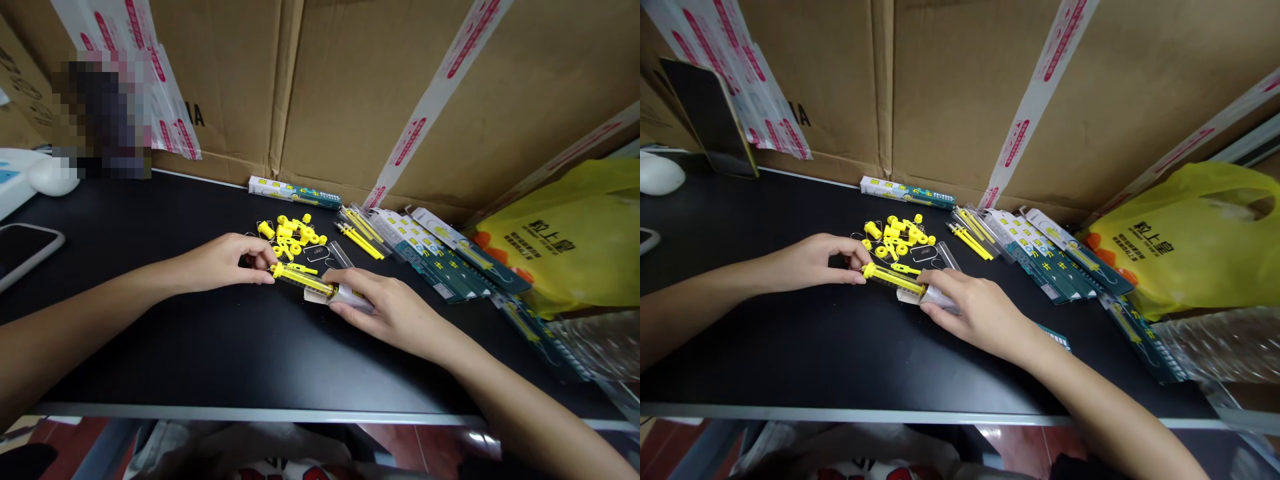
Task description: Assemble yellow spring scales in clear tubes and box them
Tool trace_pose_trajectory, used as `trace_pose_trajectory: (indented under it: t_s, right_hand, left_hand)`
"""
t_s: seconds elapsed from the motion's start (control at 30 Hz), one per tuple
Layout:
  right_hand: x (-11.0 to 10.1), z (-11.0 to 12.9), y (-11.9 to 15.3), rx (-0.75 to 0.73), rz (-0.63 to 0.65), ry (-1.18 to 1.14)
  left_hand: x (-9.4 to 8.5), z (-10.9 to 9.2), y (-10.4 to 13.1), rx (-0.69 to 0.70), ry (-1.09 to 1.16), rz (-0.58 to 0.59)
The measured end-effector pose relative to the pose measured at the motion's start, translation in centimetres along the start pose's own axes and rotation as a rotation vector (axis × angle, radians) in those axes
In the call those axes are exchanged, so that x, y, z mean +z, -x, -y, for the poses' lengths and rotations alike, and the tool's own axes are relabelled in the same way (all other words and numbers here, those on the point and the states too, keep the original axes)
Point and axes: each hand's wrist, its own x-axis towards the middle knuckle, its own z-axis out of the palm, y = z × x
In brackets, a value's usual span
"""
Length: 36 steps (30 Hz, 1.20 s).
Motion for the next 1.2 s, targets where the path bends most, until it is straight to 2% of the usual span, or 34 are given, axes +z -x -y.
trace_pose_trajectory:
  t_s: [0.27, 0.43, 0.57, 0.67, 0.8, 0.93, 1.0, 1.1, 1.2]
  right_hand:
    - [1.0, 1.1, 0.3, -0.040, 0.033, 0.024]
    - [1.7, 1.7, 0.4, -0.051, 0.062, 0.037]
    - [2.3, 2.5, 0.4, -0.039, 0.057, 0.083]
    - [2.7, 3.0, 0.5, -0.041, 0.067, 0.118]
    - [2.8, 3.1, 0.6, -0.079, 0.070, 0.173]
    - [2.3, 2.5, 0.6, -0.078, 0.043, 0.186]
    - [2.0, 2.2, 0.6, -0.070, 0.045, 0.166]
    - [1.8, 2.0, 0.6, -0.060, 0.044, 0.124]
    - [1.8, 1.9, 0.6, -0.045, 0.057, 0.099]
  left_hand:
    - [1.7, -1.7, 0.3, 0.145, -0.242, -0.043]
    - [3.1, -2.1, 0.7, 0.355, -0.545, -0.094]
    - [4.3, -2.9, 1.1, 0.521, -0.849, -0.226]
    - [5.4, -3.5, 1.3, 0.621, -0.940, -0.260]
    - [5.9, -3.7, 1.3, 0.585, -0.872, -0.216]
    - [4.7, -3.0, 1.1, 0.413, -0.595, -0.135]
    - [3.9, -2.5, 0.9, 0.369, -0.465, -0.111]
    - [3.0, -1.9, 0.7, 0.340, -0.416, -0.140]
    - [3.0, -2.1, 0.8, 0.384, -0.404, -0.161]
